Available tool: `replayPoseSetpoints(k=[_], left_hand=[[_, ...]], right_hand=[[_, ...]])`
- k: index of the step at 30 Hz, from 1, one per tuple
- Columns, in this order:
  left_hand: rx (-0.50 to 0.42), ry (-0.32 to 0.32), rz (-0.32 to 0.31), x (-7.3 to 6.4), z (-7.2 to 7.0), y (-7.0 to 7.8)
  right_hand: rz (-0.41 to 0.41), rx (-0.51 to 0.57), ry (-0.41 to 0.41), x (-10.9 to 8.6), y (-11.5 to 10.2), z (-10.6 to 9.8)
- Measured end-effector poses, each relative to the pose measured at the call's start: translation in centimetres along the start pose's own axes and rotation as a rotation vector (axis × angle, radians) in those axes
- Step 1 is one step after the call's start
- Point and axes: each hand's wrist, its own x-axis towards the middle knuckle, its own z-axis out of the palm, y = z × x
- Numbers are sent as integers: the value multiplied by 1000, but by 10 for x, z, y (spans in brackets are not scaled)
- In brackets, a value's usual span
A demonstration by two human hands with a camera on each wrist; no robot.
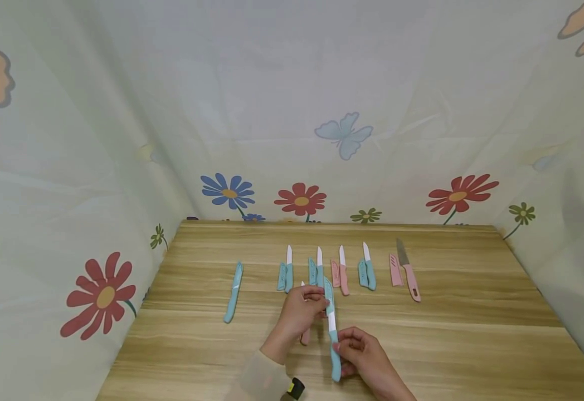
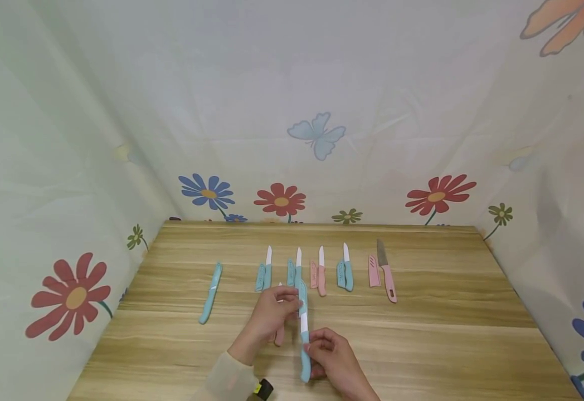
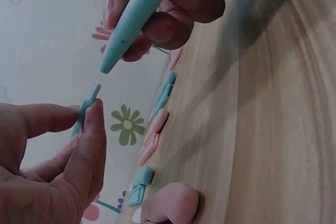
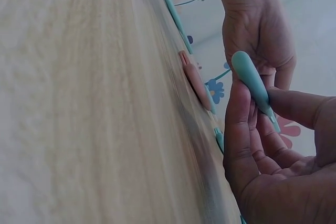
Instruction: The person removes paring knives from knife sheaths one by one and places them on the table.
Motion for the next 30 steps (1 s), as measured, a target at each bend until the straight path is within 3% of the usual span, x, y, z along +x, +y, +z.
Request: replayPoseSetpoints(k=[30], left_hand=[[0, 38, 15, 6, -6, -1]], right_hand=[[10, -51, -81, -10, 7, -5]])
